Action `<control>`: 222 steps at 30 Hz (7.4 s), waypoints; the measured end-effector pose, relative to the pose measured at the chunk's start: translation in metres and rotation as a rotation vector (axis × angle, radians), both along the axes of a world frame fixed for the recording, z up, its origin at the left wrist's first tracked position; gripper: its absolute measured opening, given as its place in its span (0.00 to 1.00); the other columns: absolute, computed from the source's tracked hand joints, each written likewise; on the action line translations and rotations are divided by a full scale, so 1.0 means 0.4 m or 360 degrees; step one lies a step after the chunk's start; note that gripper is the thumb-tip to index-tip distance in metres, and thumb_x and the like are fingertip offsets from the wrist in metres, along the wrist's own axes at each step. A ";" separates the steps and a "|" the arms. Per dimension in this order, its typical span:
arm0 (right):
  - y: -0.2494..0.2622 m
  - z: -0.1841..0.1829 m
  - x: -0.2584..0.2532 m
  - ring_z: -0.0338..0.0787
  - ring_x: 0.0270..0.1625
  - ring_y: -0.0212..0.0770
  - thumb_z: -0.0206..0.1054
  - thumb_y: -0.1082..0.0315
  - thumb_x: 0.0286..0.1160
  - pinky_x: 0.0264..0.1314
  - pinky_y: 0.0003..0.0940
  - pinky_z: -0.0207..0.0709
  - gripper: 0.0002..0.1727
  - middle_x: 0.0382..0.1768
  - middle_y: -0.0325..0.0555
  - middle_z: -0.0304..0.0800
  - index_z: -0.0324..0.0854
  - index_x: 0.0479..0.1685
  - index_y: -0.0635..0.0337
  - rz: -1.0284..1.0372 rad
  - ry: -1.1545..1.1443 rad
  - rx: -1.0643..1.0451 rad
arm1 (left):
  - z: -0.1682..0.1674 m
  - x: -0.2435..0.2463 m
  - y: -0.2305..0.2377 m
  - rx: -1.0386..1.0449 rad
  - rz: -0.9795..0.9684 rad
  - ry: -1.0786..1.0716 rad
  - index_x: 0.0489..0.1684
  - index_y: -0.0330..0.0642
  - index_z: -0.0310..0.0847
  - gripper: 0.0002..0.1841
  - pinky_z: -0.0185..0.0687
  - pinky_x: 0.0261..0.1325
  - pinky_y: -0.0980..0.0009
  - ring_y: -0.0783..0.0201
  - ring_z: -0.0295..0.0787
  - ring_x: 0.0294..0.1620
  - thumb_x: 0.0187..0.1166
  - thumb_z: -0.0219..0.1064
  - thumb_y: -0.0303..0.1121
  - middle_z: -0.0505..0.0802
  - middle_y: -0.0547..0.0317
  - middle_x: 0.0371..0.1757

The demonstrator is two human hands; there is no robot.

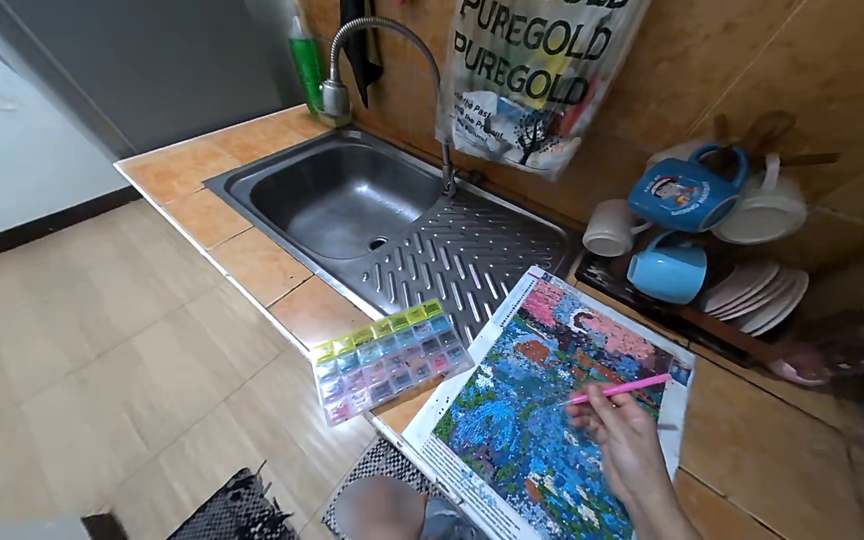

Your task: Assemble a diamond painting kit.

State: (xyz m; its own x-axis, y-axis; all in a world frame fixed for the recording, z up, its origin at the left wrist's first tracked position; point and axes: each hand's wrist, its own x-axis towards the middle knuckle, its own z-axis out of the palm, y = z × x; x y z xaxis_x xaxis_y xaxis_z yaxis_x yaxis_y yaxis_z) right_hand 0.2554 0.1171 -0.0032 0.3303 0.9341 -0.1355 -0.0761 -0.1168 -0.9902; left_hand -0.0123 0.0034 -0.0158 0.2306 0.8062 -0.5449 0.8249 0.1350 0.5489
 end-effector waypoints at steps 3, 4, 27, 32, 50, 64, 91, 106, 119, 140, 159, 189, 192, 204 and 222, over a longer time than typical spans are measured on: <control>-0.010 -0.001 0.015 0.92 0.27 0.31 0.52 0.76 0.88 0.32 0.23 0.87 0.08 0.29 0.39 0.92 0.76 0.45 0.65 -0.0021 -0.0022 -0.0038 | 0.008 0.005 0.003 0.0011 0.0005 0.0024 0.84 0.34 0.69 0.27 0.79 0.58 0.29 0.25 0.91 0.52 0.91 0.54 0.39 0.93 0.26 0.48; -0.013 -0.001 0.016 0.92 0.27 0.31 0.52 0.75 0.88 0.32 0.23 0.87 0.08 0.29 0.39 0.92 0.76 0.44 0.65 -0.0022 -0.0019 -0.0049 | 0.010 0.006 0.004 0.0026 0.0007 0.0022 0.84 0.33 0.69 0.27 0.79 0.56 0.29 0.25 0.91 0.51 0.90 0.54 0.39 0.93 0.26 0.48; -0.068 -0.038 0.010 0.90 0.31 0.24 0.59 0.72 0.78 0.36 0.19 0.86 0.09 0.32 0.36 0.90 0.81 0.44 0.70 0.0326 -0.0551 0.0089 | 0.007 0.009 0.010 0.0008 -0.0015 0.0047 0.82 0.32 0.71 0.26 0.80 0.59 0.31 0.26 0.91 0.55 0.90 0.54 0.38 0.93 0.26 0.52; -0.096 -0.060 0.015 0.90 0.31 0.27 0.62 0.71 0.77 0.36 0.21 0.85 0.12 0.32 0.46 0.91 0.85 0.41 0.73 0.0463 -0.0946 0.0207 | 0.000 0.009 0.007 0.0029 -0.0003 0.0031 0.81 0.32 0.72 0.26 0.80 0.57 0.31 0.26 0.91 0.53 0.90 0.54 0.38 0.93 0.26 0.51; -0.101 -0.094 0.011 0.90 0.30 0.34 0.62 0.68 0.76 0.36 0.24 0.84 0.13 0.31 0.50 0.91 0.88 0.39 0.70 0.0535 -0.1182 0.0364 | 0.003 0.010 0.004 0.0008 -0.0007 0.0033 0.81 0.33 0.73 0.25 0.82 0.55 0.33 0.27 0.92 0.53 0.90 0.54 0.38 0.93 0.28 0.51; -0.097 -0.102 0.011 0.90 0.28 0.35 0.62 0.66 0.76 0.34 0.26 0.85 0.14 0.30 0.50 0.91 0.88 0.38 0.69 0.0538 -0.1262 0.0402 | 0.001 0.011 0.006 -0.0005 -0.0012 0.0046 0.80 0.33 0.73 0.25 0.82 0.54 0.33 0.27 0.92 0.51 0.90 0.54 0.38 0.93 0.27 0.48; -0.089 -0.105 -0.001 0.91 0.29 0.32 0.62 0.66 0.77 0.34 0.23 0.85 0.14 0.29 0.49 0.91 0.88 0.39 0.69 0.0523 -0.1209 0.0412 | 0.006 0.012 0.008 -0.0038 0.0006 0.0026 0.80 0.33 0.74 0.25 0.82 0.54 0.33 0.28 0.92 0.51 0.91 0.53 0.38 0.93 0.27 0.48; -0.087 -0.107 0.002 0.90 0.29 0.31 0.63 0.65 0.76 0.34 0.22 0.84 0.14 0.29 0.48 0.91 0.88 0.39 0.69 0.0528 -0.1193 0.0391 | 0.011 0.014 0.014 -0.0069 0.0005 0.0044 0.81 0.33 0.73 0.25 0.82 0.55 0.33 0.27 0.92 0.53 0.91 0.53 0.38 0.93 0.27 0.50; -0.089 -0.065 0.009 0.86 0.35 0.42 0.54 0.67 0.80 0.41 0.37 0.81 0.17 0.36 0.54 0.88 0.86 0.46 0.71 0.0547 -0.1258 0.0196 | 0.012 0.015 0.012 -0.0062 0.0004 0.0043 0.80 0.33 0.74 0.24 0.82 0.54 0.33 0.28 0.92 0.52 0.91 0.53 0.38 0.93 0.28 0.48; -0.109 -0.064 -0.012 0.90 0.30 0.56 0.72 0.72 0.66 0.31 0.51 0.83 0.08 0.31 0.58 0.87 0.90 0.34 0.70 0.0825 -0.1920 0.0157 | 0.004 0.013 0.006 -0.0022 0.0005 0.0023 0.79 0.33 0.75 0.24 0.82 0.54 0.34 0.28 0.92 0.52 0.91 0.54 0.38 0.93 0.29 0.47; -0.028 0.024 -0.255 0.91 0.47 0.58 0.61 0.67 0.83 0.53 0.50 0.83 0.15 0.46 0.63 0.89 0.87 0.49 0.73 0.1463 -0.1618 0.0020 | 0.017 0.013 0.009 -0.0142 0.0036 0.0024 0.81 0.35 0.72 0.25 0.80 0.61 0.32 0.27 0.90 0.57 0.91 0.54 0.39 0.92 0.27 0.54; 0.060 0.048 -0.116 0.84 0.43 0.41 0.53 0.68 0.88 0.49 0.39 0.77 0.17 0.44 0.52 0.88 0.87 0.54 0.69 0.1107 -0.1123 -0.0144 | -0.002 -0.005 -0.011 0.0059 0.0095 -0.0098 0.79 0.33 0.74 0.23 0.82 0.58 0.33 0.28 0.91 0.55 0.90 0.55 0.36 0.93 0.29 0.53; 0.027 0.033 -0.024 0.72 0.27 0.27 0.59 0.66 0.82 0.33 0.26 0.67 0.14 0.28 0.38 0.78 0.87 0.44 0.66 0.0843 -0.1171 -0.0090 | -0.020 0.003 -0.026 0.0495 0.0134 -0.0220 0.72 0.31 0.81 0.21 0.87 0.48 0.36 0.31 0.95 0.44 0.83 0.60 0.29 0.95 0.31 0.43; -0.069 -0.006 0.047 0.86 0.40 0.54 0.62 0.68 0.80 0.47 0.54 0.76 0.14 0.36 0.60 0.87 0.88 0.42 0.72 0.0886 -0.1465 -0.0212 | -0.021 0.011 -0.011 0.0494 0.0032 -0.0241 0.81 0.35 0.74 0.27 0.86 0.46 0.37 0.32 0.94 0.41 0.81 0.62 0.27 0.95 0.33 0.39; -0.095 -0.052 0.032 0.85 0.29 0.21 0.57 0.68 0.83 0.34 0.15 0.80 0.17 0.34 0.46 0.89 0.88 0.41 0.73 0.0530 -0.0971 0.0165 | -0.013 0.019 -0.011 0.0508 0.0015 -0.0119 0.81 0.36 0.75 0.26 0.86 0.43 0.37 0.32 0.94 0.37 0.81 0.62 0.28 0.94 0.34 0.36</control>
